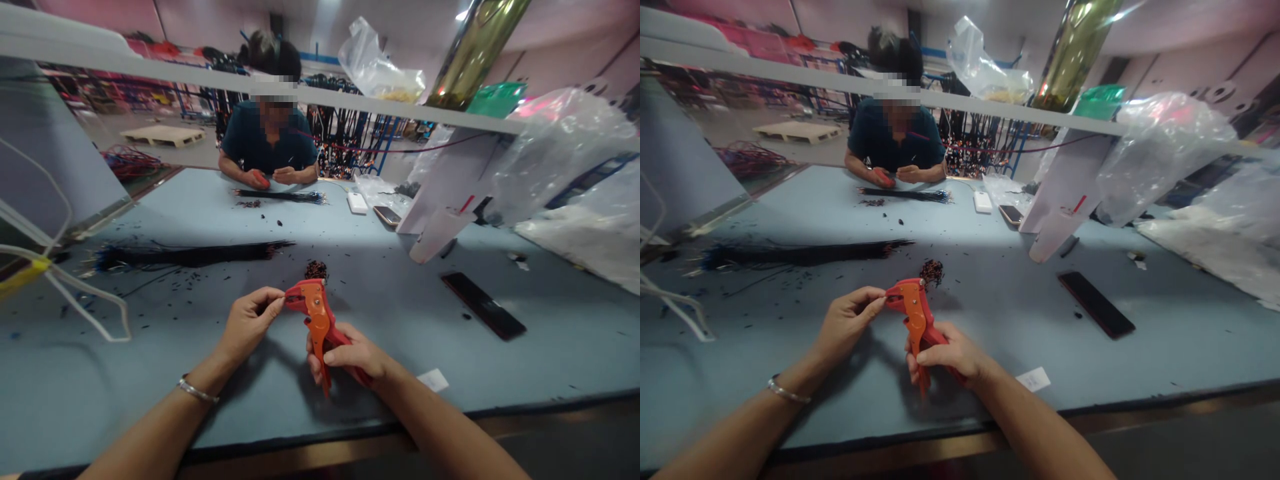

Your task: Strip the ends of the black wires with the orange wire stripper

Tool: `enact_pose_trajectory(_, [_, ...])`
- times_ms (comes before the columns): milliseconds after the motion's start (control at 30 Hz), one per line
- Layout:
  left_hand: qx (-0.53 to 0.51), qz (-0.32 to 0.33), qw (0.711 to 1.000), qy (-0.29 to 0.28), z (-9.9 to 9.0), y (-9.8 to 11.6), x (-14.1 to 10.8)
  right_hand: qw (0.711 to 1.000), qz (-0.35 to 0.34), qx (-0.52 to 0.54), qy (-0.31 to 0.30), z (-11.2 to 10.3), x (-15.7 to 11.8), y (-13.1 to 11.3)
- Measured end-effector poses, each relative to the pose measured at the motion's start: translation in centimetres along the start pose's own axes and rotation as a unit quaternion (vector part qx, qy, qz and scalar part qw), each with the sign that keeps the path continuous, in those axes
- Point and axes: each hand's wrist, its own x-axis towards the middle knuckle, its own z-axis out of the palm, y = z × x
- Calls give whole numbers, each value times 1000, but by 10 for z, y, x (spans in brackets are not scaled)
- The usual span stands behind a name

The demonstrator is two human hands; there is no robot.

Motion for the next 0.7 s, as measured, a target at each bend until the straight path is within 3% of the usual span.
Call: enact_pose_trajectory(700, [11,9,1000,-6,1,0,-1,999,-14,-45,19,1,0,1])
